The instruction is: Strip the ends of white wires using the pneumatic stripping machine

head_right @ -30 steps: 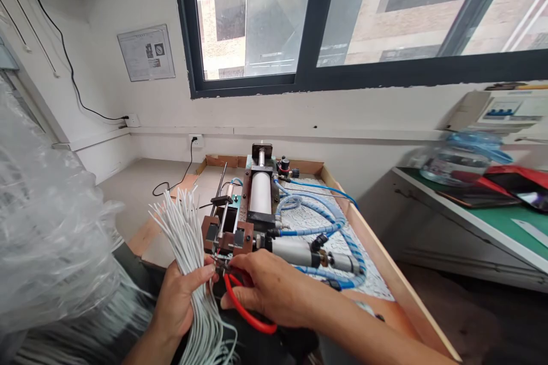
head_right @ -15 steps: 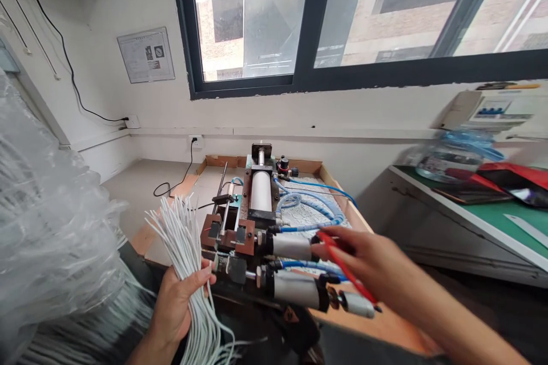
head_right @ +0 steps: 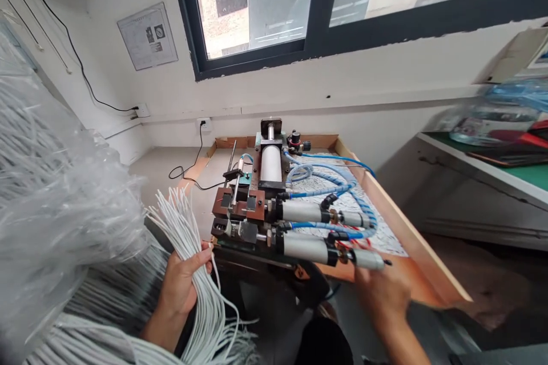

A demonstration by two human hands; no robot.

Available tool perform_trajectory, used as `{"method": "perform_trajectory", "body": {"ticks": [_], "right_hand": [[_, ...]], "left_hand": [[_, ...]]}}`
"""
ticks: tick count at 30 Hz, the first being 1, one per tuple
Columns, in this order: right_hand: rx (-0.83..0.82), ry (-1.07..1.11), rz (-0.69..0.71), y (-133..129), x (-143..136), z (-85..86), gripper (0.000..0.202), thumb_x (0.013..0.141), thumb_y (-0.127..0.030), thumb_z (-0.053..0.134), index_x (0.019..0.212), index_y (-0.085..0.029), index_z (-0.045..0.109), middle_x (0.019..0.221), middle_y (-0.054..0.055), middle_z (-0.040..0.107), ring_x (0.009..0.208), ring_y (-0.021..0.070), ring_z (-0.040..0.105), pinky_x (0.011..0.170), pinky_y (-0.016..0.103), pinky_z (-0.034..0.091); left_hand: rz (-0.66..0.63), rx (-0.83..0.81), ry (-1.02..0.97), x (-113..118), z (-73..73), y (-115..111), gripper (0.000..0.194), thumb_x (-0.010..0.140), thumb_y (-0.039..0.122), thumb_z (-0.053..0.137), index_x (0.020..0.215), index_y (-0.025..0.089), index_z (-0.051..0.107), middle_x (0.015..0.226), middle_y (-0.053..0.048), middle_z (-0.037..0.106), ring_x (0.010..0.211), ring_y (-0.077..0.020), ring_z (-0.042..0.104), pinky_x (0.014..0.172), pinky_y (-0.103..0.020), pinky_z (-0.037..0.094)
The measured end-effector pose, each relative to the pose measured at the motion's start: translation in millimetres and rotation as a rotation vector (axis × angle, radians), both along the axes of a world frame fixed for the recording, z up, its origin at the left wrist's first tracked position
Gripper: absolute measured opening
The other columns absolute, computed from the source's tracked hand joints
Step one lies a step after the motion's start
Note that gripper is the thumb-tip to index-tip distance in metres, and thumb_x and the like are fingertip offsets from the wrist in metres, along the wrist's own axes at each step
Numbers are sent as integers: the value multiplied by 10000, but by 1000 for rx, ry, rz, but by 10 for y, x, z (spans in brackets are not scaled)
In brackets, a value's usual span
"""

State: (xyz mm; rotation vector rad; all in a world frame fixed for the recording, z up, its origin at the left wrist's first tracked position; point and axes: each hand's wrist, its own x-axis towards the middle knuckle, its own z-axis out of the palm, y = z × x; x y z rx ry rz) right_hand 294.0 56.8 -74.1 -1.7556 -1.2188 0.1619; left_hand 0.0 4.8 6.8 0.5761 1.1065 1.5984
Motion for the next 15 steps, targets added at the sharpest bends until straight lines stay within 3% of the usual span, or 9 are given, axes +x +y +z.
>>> {"method": "perform_trajectory", "body": {"ticks": [1,2,5,7,9,11,15], "right_hand": [[5,17,-22,-150,-139,-61,220,667,-334,510,529,-180,585,530,119,574,540,261,537,500,345,353],[-2,103,74,-295,-311,-101,205,663,-357,528,645,-176,622,614,117,617,574,259,555,523,341,385],[-28,361,568,-591,-954,-61,203,716,-335,516,775,-192,648,759,97,654,697,232,583,608,301,432],[-36,476,844,-629,-1354,63,241,771,-304,463,906,-214,641,822,79,649,755,211,572,636,279,431],[-50,529,1056,-591,-1630,177,232,782,-295,463,864,-219,666,774,57,636,715,185,556,652,270,416],[-79,615,1098,-546,-1776,225,215,763,-304,499,762,-201,687,672,37,603,630,158,519,591,252,398],[-148,884,971,-493,-1854,190,200,720,-319,557,663,-164,668,573,2,523,521,111,423,485,225,328]], "left_hand": [[6,-4,1,-2,-16,11,131,501,88,693,613,116,632,539,21,601,411,-60,480,412,-191,367],[5,-7,1,2,-31,25,130,501,86,692,613,117,632,542,20,604,415,-61,485,413,-190,369],[-20,-15,-1,37,-50,65,133,508,89,691,624,121,635,570,9,622,445,-70,509,424,-188,379],[-39,-19,-3,57,-42,74,130,517,94,689,631,125,635,564,9,624,452,-70,514,431,-184,384],[-44,-27,-2,51,-26,68,124,530,100,686,639,129,635,542,18,617,440,-65,509,434,-181,389],[-33,-39,3,16,-17,60,112,536,104,685,632,127,632,520,25,610,414,-56,496,424,-178,390],[22,-66,15,-77,-34,76,114,527,106,697,619,116,630,560,3,636,470,-78,545,433,-175,409]]}}
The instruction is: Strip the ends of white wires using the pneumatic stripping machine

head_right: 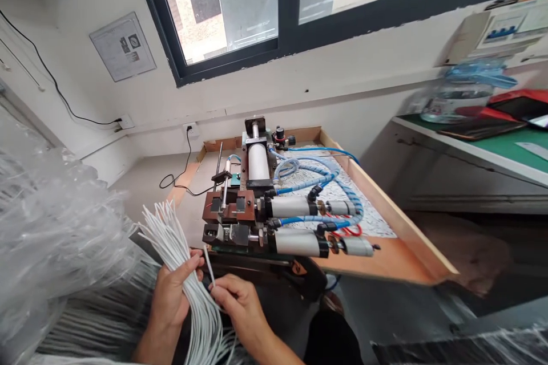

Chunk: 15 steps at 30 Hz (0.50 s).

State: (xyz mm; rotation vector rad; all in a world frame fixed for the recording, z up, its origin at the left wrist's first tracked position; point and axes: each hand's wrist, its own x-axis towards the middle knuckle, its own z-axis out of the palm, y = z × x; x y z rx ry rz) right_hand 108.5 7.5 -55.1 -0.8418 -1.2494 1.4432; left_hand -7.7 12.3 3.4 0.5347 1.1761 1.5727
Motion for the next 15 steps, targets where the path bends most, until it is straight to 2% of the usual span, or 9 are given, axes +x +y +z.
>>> {"method": "perform_trajectory", "body": {"ticks": [3,7,10,15], "right_hand": [[-167,187,-90,78,-24,22,202,703,-334,578,691,-150,658,576,0,530,485,88,384,456,216,292],[-349,414,-180,217,-75,135,201,612,-323,665,669,-130,663,552,0,537,450,68,368,429,202,269],[-434,495,-178,265,-105,200,202,582,-303,691,656,-117,667,531,-2,529,436,63,363,409,193,260],[-514,581,-136,290,-109,238,175,603,-266,681,645,-98,658,501,-12,508,413,38,333,381,162,215]], "left_hand": [[21,-23,0,-23,-14,28,134,527,123,705,638,117,632,602,-11,651,531,-110,583,452,-195,440],[9,-28,-3,-1,6,52,152,512,143,717,635,110,635,592,-23,655,519,-127,590,455,-219,462],[4,-23,-2,13,31,57,147,509,145,717,626,111,634,585,-26,658,515,-131,592,456,-225,469],[-1,-20,-4,15,51,64,129,527,133,708,626,117,627,555,-12,652,488,-115,582,451,-213,467]]}}
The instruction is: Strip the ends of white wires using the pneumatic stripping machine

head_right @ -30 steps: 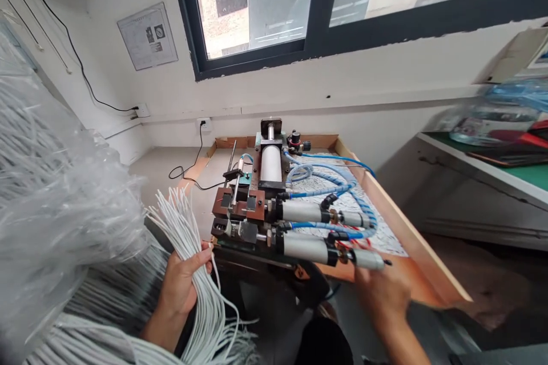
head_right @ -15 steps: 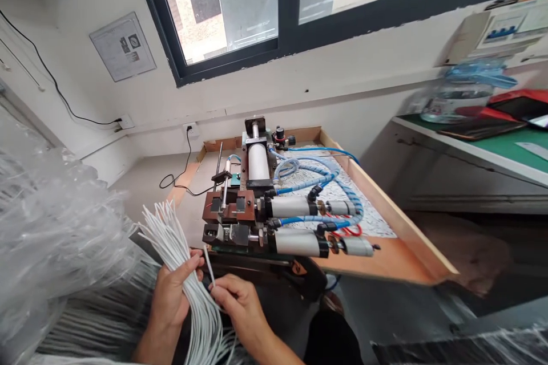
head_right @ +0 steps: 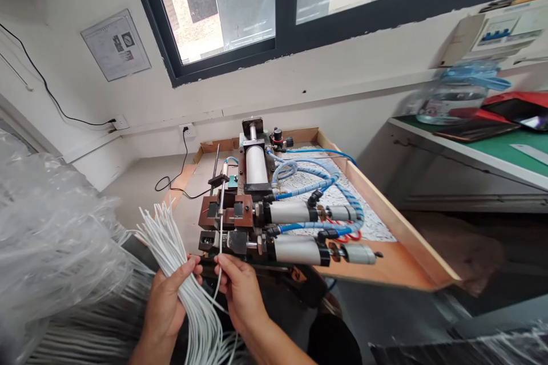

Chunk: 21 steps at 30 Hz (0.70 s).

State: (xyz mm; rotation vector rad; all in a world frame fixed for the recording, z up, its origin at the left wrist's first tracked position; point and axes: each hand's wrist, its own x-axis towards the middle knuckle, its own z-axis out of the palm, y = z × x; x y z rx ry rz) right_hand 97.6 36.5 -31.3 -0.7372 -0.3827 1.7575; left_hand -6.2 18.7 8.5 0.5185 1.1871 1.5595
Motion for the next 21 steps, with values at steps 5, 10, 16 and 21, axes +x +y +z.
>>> {"method": "perform_trajectory", "body": {"ticks": [5,10,16,21], "right_hand": [[-50,55,24,35,1,19,168,604,-249,680,622,-85,644,460,-32,473,383,16,285,360,145,156],[-80,93,19,44,-20,33,163,598,-236,684,615,-81,635,459,-37,470,380,7,276,356,136,152],[-125,112,17,35,-58,38,169,556,-226,712,629,-93,637,487,-37,481,384,6,276,364,134,166],[35,-86,9,-69,-41,-3,184,631,-305,656,640,-124,627,528,-32,473,439,48,327,424,173,259]], "left_hand": [[-4,9,-8,13,22,14,130,526,131,707,622,112,621,526,-9,638,460,-103,567,435,-203,455],[5,11,-21,27,46,12,135,524,122,707,623,116,616,525,1,629,452,-97,558,440,-205,455],[-9,32,-15,9,29,-21,122,545,116,696,631,128,610,532,17,628,451,-90,554,446,-200,450],[1,27,-7,-23,-14,-40,135,536,135,702,639,126,615,557,3,642,458,-99,561,444,-208,450]]}}
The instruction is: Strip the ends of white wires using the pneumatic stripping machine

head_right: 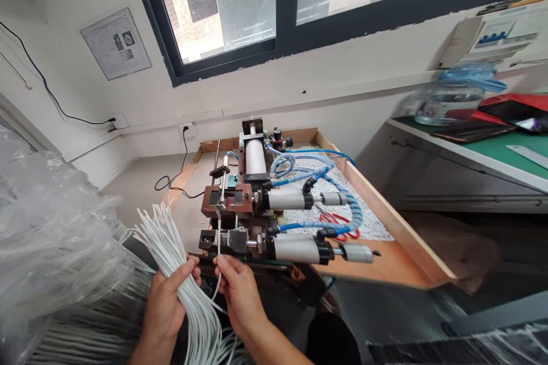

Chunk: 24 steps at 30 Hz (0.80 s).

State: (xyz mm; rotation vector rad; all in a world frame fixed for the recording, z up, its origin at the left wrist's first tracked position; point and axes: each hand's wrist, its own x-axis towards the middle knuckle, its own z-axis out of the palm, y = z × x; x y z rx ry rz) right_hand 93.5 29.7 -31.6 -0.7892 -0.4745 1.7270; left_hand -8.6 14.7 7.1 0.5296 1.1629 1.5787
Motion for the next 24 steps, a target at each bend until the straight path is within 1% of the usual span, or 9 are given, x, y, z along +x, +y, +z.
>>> {"method": "perform_trajectory", "body": {"ticks": [2,5,9,11,13,15,17,21,24], "right_hand": [[153,-136,21,-69,46,-8,215,682,-333,601,592,-138,599,529,-29,458,492,80,367,490,203,309],[311,-346,46,-154,132,7,231,686,-341,589,551,-154,573,522,-31,437,529,103,371,526,223,313],[332,-504,76,-164,172,62,212,677,-350,590,621,-150,630,488,-30,435,487,103,351,478,230,293],[316,-504,81,-134,144,99,216,689,-351,577,741,-157,657,503,-24,468,471,103,363,465,231,300],[347,-506,94,-98,99,138,212,701,-338,569,788,-169,665,530,-18,491,479,105,387,470,231,316],[411,-529,98,-69,56,169,172,692,-313,582,720,-173,678,563,-8,506,527,117,428,509,235,341],[429,-525,88,-57,25,183,151,666,-301,609,636,-168,674,573,-4,513,556,126,451,536,239,358],[299,-389,63,-86,-6,154,191,658,-337,616,616,-153,646,500,-26,478,479,103,406,478,230,336],[240,-313,31,-123,-24,114,209,662,-355,615,641,-149,638,496,-26,471,484,102,399,467,225,320]], "left_hand": [[5,-21,-4,-19,-21,-3,152,522,139,708,645,125,620,557,-3,645,465,-105,567,448,-211,454],[18,-72,-17,-49,-61,-15,166,502,137,713,642,124,626,568,-7,647,494,-119,581,459,-220,469],[20,-92,-32,-58,-117,-53,143,523,124,692,647,133,620,528,14,619,494,-126,575,494,-260,486],[-10,-89,-40,-43,-129,-79,134,524,119,688,640,122,621,513,8,612,471,-132,566,503,-283,482],[-57,-56,-28,-24,-126,-108,135,519,105,688,640,107,629,540,-7,625,491,-138,568,540,-289,473],[-112,0,4,-12,-118,-138,152,523,86,681,669,101,643,605,-21,649,562,-145,580,613,-284,461],[-155,36,34,-9,-113,-164,167,532,75,672,694,107,654,656,-26,664,633,-155,587,674,-280,443],[-137,17,40,-2,-107,-190,129,537,101,678,661,129,653,612,-5,652,605,-143,578,643,-262,433],[-115,16,36,18,-109,-187,110,544,120,681,646,136,645,575,10,630,549,-124,555,599,-250,428]]}}
